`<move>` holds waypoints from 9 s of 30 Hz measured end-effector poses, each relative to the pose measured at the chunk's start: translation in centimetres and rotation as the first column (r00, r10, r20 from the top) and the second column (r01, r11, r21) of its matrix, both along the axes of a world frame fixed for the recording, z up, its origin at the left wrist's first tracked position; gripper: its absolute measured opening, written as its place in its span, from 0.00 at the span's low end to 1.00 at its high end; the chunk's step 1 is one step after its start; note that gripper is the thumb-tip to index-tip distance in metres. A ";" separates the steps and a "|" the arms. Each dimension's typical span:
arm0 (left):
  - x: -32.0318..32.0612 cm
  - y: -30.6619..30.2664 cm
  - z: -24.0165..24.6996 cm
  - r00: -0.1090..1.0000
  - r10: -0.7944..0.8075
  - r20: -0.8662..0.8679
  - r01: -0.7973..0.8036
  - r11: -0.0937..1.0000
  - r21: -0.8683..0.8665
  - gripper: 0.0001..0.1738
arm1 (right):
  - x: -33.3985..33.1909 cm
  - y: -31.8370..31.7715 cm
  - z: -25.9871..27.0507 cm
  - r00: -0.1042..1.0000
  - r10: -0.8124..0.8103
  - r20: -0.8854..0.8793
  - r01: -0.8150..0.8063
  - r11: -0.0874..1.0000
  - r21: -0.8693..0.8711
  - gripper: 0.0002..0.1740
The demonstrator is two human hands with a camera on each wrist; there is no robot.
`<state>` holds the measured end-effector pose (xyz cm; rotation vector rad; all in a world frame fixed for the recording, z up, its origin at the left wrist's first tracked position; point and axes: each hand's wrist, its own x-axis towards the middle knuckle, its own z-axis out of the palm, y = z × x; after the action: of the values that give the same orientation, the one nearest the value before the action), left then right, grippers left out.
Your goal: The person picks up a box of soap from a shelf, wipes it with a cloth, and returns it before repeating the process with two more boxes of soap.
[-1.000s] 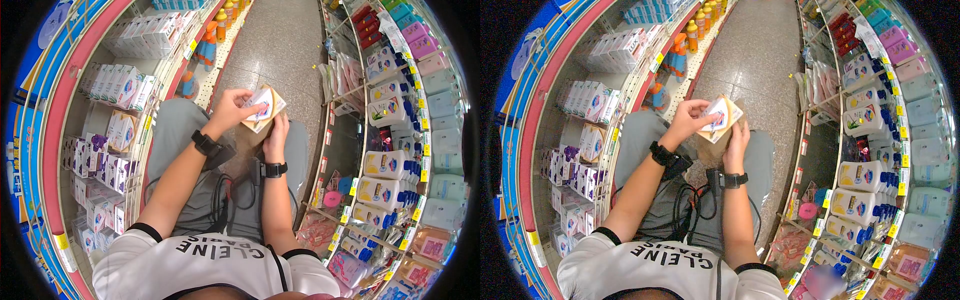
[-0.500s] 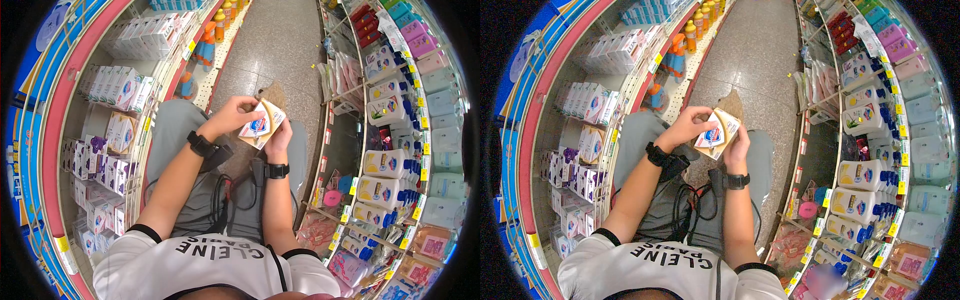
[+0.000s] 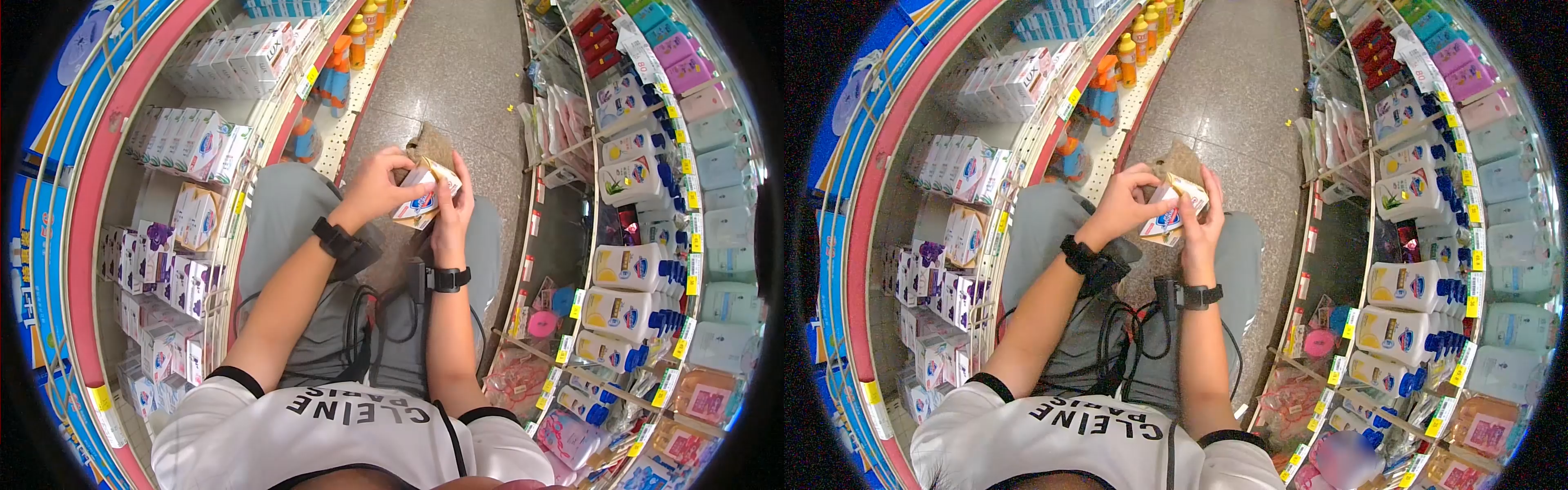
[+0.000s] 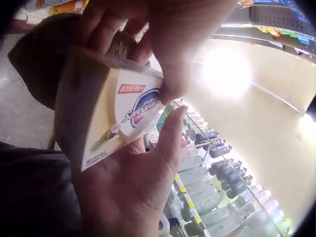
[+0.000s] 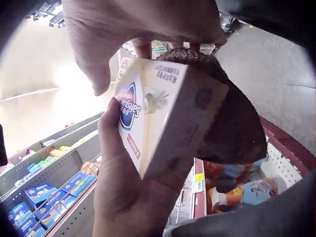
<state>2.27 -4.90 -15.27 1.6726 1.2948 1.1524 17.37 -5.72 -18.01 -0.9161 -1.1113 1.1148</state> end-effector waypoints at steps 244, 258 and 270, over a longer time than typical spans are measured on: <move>-0.7 1.6 -1.4 0.266 0.365 0.892 0.230 0.875 -0.427 0.36 | -4.1 -1.1 2.0 0.953 0.110 0.283 -0.072 0.987 -0.142 0.18; -2.1 2.6 -4.3 0.291 0.165 0.943 0.276 0.929 -0.248 0.34 | -4.7 -0.7 0.6 0.973 0.160 0.166 -0.141 0.983 -0.120 0.14; -2.0 2.5 -4.1 0.321 0.193 0.927 0.267 0.921 -0.284 0.33 | -4.5 -0.9 0.3 0.947 0.101 0.306 -0.075 0.993 -0.095 0.12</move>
<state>0.28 -2.42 -19.38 0.4260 0.5762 1.3785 12.86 -6.63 -17.75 -1.1441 -1.3820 1.1199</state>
